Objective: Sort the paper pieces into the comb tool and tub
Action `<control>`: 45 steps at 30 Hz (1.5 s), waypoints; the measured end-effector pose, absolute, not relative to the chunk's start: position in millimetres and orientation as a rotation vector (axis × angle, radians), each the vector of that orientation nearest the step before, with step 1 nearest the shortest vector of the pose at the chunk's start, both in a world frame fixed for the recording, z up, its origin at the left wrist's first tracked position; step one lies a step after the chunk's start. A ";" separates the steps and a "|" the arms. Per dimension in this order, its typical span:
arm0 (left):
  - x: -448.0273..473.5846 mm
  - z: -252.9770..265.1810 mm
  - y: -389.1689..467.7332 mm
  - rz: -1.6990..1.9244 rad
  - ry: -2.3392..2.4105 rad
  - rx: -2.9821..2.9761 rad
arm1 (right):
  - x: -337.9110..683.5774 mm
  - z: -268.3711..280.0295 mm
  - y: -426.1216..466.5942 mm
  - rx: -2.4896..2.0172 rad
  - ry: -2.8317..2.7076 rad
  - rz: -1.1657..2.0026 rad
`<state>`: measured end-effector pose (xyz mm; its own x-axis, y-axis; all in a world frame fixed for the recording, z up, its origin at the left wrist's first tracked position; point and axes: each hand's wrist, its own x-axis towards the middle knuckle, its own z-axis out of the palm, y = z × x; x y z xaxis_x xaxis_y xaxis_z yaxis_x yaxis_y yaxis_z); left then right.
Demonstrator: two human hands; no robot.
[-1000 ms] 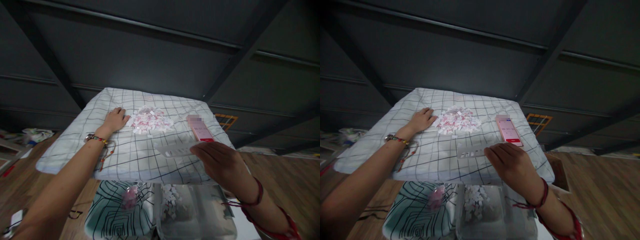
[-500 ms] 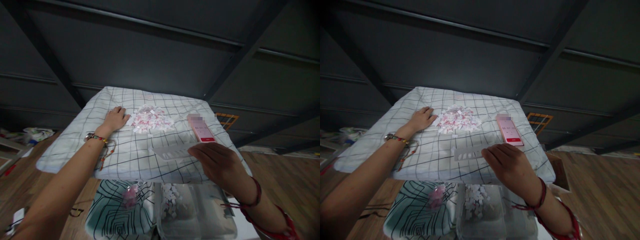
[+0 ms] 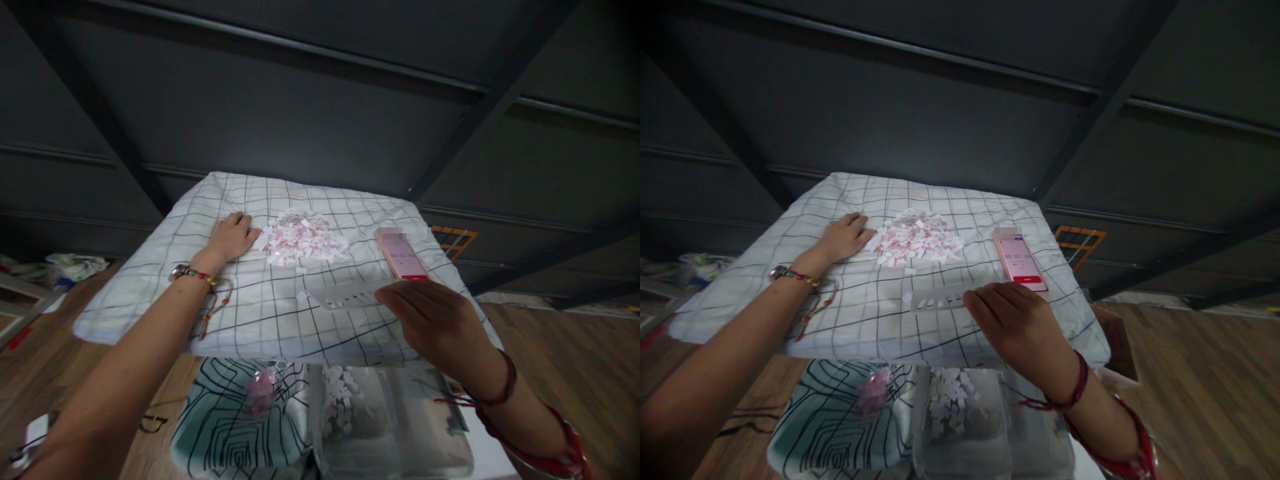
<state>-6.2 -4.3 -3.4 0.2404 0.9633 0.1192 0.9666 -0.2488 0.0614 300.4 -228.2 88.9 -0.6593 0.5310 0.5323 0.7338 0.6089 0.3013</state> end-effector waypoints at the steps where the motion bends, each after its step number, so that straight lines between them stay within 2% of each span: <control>1: -6.3 -3.2 -4.4 -0.202 -1.912 -2.457 | 301.6 88.5 -227.9 -1.019 -2.444 -0.725; 21: -3.4 1.5 -8.0 -0.192 -1.955 -2.463 | 306.9 88.2 -228.8 -1.096 -2.454 -0.749; 31: -5.3 -3.6 -5.1 -0.246 -1.882 -2.450 | 300.6 101.4 -204.4 -0.953 -2.543 -0.766; 39: -5.2 -3.9 -4.7 -0.227 -1.902 -2.441 | 318.5 118.2 -211.1 -1.021 -2.632 -0.612; 45: -3.2 -0.2 -6.7 -0.205 -1.916 -2.436 | 308.8 115.3 -215.3 -1.032 -2.583 -0.691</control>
